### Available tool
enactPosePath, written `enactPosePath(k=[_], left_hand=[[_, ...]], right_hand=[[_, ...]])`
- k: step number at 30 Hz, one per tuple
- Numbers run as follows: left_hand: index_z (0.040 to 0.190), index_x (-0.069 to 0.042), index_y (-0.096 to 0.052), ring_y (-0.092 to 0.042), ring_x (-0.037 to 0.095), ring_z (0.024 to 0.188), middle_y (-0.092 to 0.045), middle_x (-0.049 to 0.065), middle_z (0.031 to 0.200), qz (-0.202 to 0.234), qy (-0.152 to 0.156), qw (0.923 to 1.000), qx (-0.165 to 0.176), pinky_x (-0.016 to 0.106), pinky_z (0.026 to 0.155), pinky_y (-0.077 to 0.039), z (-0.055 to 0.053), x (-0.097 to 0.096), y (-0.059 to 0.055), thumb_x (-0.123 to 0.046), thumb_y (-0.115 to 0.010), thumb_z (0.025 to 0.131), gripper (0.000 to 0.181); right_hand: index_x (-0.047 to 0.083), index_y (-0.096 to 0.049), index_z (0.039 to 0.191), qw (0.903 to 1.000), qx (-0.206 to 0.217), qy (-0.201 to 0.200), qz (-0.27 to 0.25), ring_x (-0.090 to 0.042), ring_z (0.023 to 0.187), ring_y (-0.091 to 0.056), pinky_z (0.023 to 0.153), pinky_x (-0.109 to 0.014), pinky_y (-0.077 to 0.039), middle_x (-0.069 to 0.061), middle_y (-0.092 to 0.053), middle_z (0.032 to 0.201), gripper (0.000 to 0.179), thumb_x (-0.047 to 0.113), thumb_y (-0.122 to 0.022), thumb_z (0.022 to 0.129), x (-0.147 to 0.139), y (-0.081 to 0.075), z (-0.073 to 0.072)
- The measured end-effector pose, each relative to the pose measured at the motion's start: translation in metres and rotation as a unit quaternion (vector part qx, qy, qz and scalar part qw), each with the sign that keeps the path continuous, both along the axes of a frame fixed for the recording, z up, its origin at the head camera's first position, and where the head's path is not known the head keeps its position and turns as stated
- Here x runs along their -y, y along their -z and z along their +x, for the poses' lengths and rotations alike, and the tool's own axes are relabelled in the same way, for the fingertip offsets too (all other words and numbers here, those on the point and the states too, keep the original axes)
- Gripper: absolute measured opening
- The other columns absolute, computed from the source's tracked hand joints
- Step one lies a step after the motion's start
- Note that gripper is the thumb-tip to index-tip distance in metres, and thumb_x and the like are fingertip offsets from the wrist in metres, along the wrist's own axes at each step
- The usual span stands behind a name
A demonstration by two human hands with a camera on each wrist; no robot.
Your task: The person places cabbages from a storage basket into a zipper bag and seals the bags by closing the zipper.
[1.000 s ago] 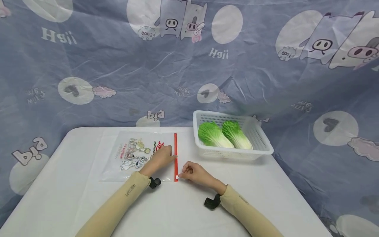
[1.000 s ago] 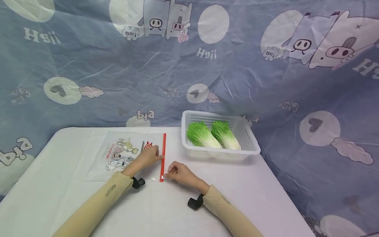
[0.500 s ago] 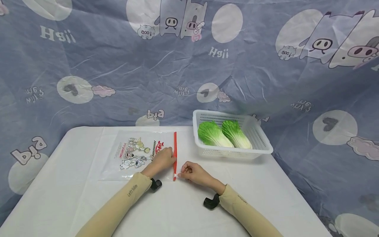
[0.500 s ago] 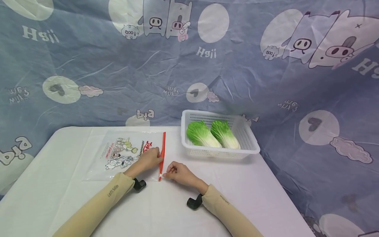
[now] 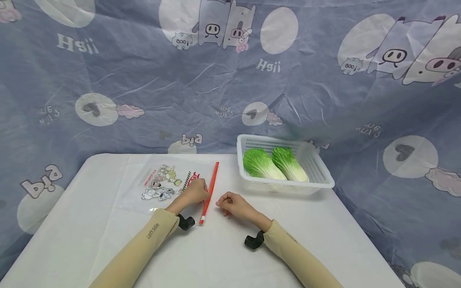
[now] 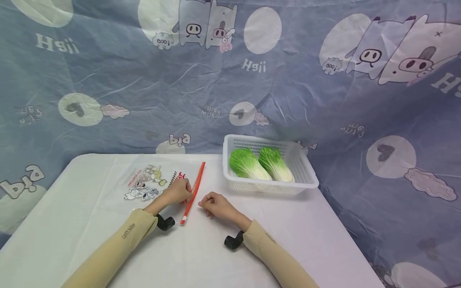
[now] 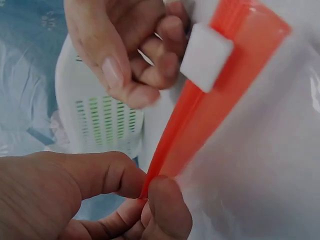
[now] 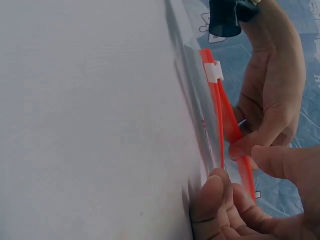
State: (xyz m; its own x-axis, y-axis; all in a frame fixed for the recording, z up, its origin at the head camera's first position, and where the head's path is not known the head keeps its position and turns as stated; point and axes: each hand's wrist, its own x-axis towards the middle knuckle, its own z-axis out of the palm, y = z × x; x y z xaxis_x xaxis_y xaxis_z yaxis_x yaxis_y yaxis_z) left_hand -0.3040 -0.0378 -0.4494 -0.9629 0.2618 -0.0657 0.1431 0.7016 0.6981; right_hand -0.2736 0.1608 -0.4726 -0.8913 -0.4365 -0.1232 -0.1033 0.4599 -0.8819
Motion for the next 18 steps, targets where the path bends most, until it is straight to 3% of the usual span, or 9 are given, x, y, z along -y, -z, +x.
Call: enactPosePath(k=[2, 6, 11, 18], left_hand=[[0.077, -0.005, -0.053, -0.053, 0.012, 0.046, -0.057, 0.005, 0.061, 0.01, -0.007, 0.9999, 0.005, 0.023, 0.043, -0.039, 0.003, 0.002, -0.005, -0.006, -0.066, 0.08, 0.014], [0.076, -0.004, -0.053, -0.058, 0.013, 0.041, -0.06, 0.007, 0.057, 0.027, -0.01, 0.9994, 0.017, 0.025, 0.042, -0.045, 0.007, 0.007, -0.013, -0.006, -0.066, 0.082, 0.014], [0.077, -0.004, -0.052, -0.06, 0.014, 0.038, -0.06, 0.01, 0.056, 0.033, -0.012, 0.9992, 0.02, 0.027, 0.044, -0.05, 0.009, 0.013, -0.023, -0.006, -0.066, 0.084, 0.016], [0.076, -0.004, -0.05, -0.057, 0.014, 0.036, -0.058, 0.009, 0.053, 0.032, -0.033, 0.9989, -0.007, 0.025, 0.039, -0.045, 0.013, 0.026, -0.041, -0.005, -0.064, 0.085, 0.016]], right_hand=[[-0.002, -0.056, 0.106, 0.9998, 0.012, 0.003, -0.014, -0.032, 0.069, -0.063, 0.062, -0.041, -0.056, -0.026, -0.063, 0.086, 0.025, 0.021, -0.06, 0.096, 0.005, 0.0, -0.004], [-0.002, -0.053, 0.111, 0.9974, 0.045, 0.022, -0.052, -0.021, 0.065, -0.062, 0.063, -0.036, -0.057, -0.022, -0.064, 0.09, 0.031, 0.025, -0.059, 0.096, 0.015, 0.005, -0.016], [0.0, -0.05, 0.107, 0.9913, 0.076, 0.056, -0.092, -0.014, 0.06, -0.061, 0.061, -0.031, -0.057, -0.012, -0.063, 0.079, 0.031, 0.027, -0.059, 0.096, 0.033, 0.001, -0.028], [0.006, -0.051, 0.088, 0.9881, 0.057, 0.087, -0.114, -0.01, 0.052, -0.058, 0.055, -0.025, -0.053, -0.002, -0.06, 0.063, 0.025, 0.028, -0.061, 0.095, 0.061, -0.001, -0.045]])
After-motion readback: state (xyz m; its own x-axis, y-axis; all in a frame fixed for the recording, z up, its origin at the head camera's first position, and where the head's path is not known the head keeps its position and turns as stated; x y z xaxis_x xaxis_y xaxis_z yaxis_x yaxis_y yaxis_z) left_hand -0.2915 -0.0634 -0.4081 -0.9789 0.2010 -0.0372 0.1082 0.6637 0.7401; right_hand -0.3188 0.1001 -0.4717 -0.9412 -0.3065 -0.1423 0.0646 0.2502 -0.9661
